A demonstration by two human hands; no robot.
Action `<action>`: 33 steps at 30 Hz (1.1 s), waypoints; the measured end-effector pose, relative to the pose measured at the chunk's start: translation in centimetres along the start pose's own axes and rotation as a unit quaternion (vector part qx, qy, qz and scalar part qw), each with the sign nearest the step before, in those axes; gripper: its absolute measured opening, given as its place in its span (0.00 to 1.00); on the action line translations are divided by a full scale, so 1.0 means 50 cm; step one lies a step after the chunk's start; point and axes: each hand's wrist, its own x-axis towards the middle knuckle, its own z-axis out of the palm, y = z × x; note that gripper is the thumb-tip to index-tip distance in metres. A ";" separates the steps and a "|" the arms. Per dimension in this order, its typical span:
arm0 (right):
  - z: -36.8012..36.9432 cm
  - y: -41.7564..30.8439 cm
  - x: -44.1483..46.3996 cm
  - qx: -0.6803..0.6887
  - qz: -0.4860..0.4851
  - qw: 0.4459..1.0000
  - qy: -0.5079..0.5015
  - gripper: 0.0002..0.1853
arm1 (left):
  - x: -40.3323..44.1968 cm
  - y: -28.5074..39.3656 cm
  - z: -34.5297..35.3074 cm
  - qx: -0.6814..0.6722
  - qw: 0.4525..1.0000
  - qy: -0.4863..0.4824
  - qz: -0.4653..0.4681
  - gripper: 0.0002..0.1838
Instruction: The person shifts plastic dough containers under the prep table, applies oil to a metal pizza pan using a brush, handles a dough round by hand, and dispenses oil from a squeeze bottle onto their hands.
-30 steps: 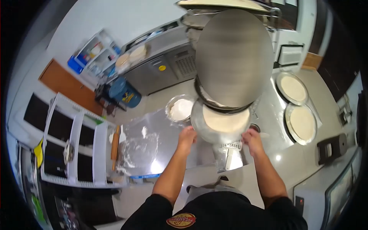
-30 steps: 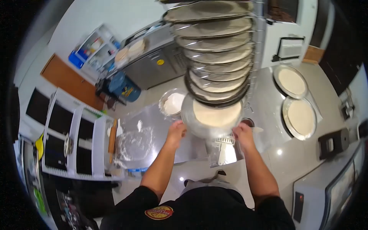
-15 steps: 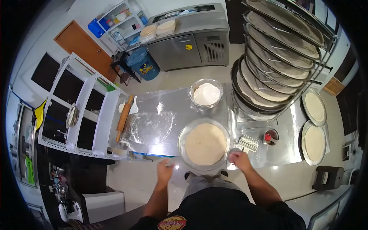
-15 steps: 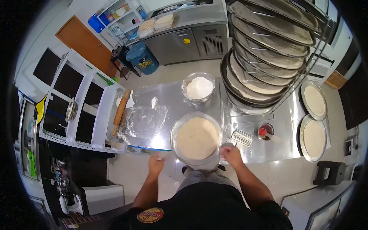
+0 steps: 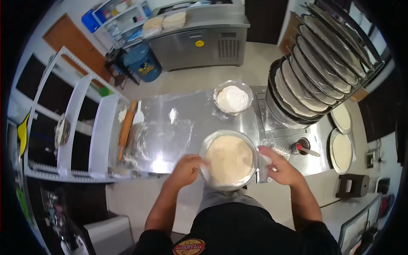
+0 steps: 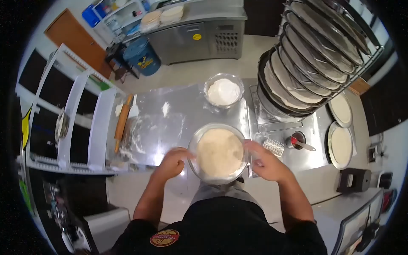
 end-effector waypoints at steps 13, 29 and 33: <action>0.416 0.209 -0.062 0.320 0.370 0.785 0.379 0.27 | 0.247 -0.134 0.179 -0.097 0.991 -0.004 -0.096 0.23; 0.314 0.187 0.019 0.406 0.394 0.714 0.411 0.12 | 0.254 -0.124 0.033 -0.558 0.770 -0.167 -0.259 0.27; 0.270 0.046 0.040 0.411 0.314 0.796 0.314 0.15 | 0.203 -0.092 -0.097 -0.612 0.747 -0.105 -0.240 0.29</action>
